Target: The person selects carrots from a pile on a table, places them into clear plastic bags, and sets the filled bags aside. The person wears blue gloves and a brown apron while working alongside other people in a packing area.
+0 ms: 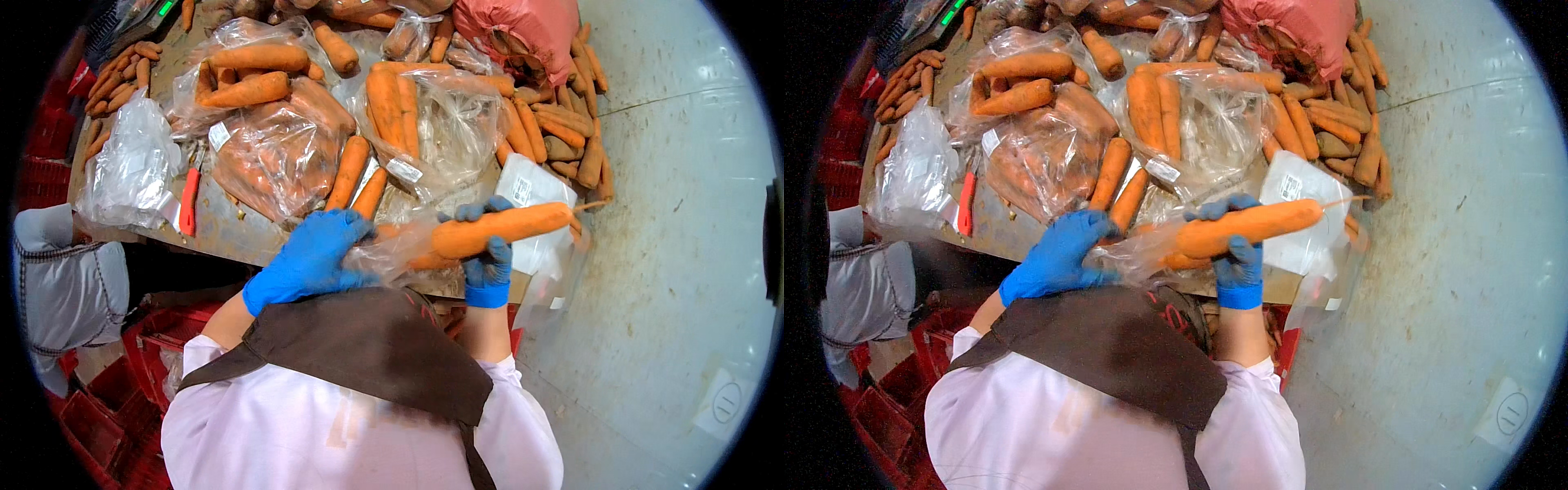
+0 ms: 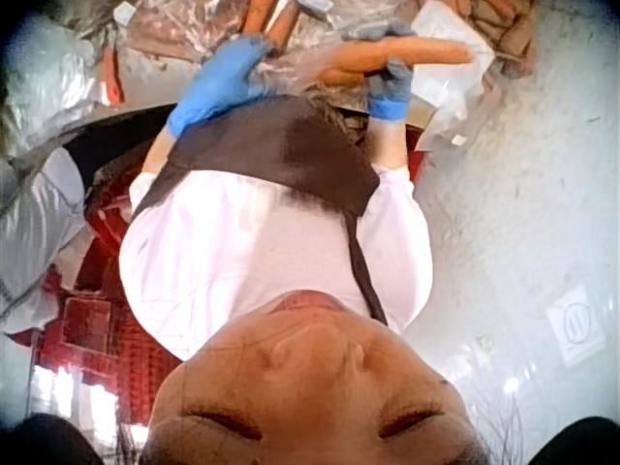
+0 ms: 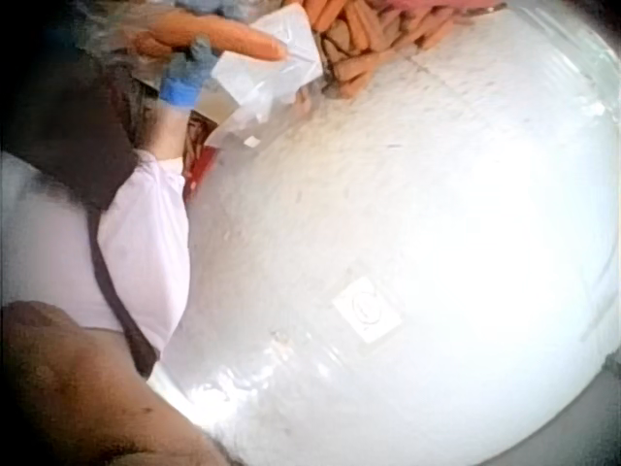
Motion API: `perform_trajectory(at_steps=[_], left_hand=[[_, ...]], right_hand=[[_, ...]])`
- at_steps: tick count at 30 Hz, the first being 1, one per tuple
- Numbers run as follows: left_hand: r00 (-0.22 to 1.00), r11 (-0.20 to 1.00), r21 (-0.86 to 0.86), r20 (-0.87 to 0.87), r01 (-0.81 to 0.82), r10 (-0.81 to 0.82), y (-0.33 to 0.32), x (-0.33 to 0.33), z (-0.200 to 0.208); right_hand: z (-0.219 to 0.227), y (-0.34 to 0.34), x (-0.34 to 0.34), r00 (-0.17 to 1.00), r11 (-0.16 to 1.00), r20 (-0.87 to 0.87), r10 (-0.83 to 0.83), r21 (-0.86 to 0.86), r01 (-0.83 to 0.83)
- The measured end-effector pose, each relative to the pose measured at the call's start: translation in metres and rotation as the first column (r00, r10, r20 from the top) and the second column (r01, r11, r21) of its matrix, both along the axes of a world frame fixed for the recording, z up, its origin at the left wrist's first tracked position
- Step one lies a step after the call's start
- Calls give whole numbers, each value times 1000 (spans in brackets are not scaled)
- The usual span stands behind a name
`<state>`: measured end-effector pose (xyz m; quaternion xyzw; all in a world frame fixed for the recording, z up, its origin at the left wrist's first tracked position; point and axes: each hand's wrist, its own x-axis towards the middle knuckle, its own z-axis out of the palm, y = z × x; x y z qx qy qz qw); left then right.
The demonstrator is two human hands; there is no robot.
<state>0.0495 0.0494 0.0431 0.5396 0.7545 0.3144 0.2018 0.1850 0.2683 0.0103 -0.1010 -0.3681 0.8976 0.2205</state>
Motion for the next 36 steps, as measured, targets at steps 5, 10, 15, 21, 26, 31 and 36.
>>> perform_trajectory(at_steps=[5,10,15,21,26,31,36], left_hand=[[494,920,-69,826,-386,270,6,-4,-31],[-11,795,-92,994,-599,107,21,1,-23],[254,935,-118,944,-334,209,-1,4,-18],[694,993,90,711,75,-117,-17,21,-60],[688,993,1,721,119,-83,-1,34,-64],[628,999,39,776,34,-52,-13,40,-79],[548,986,141,834,-89,-70,-7,44,-86]], right_hand=[[-14,25,9,893,817,-187,410,511,-268],[-28,7,-15,904,62,412,113,905,-420],[-57,18,-5,844,-145,506,-178,835,-531],[10,9,-29,893,737,399,207,537,-410],[-75,-19,-103,854,-140,451,259,892,-429],[-95,-29,-125,782,-694,591,196,647,-315],[-87,-15,-111,731,-718,659,178,595,-361]])
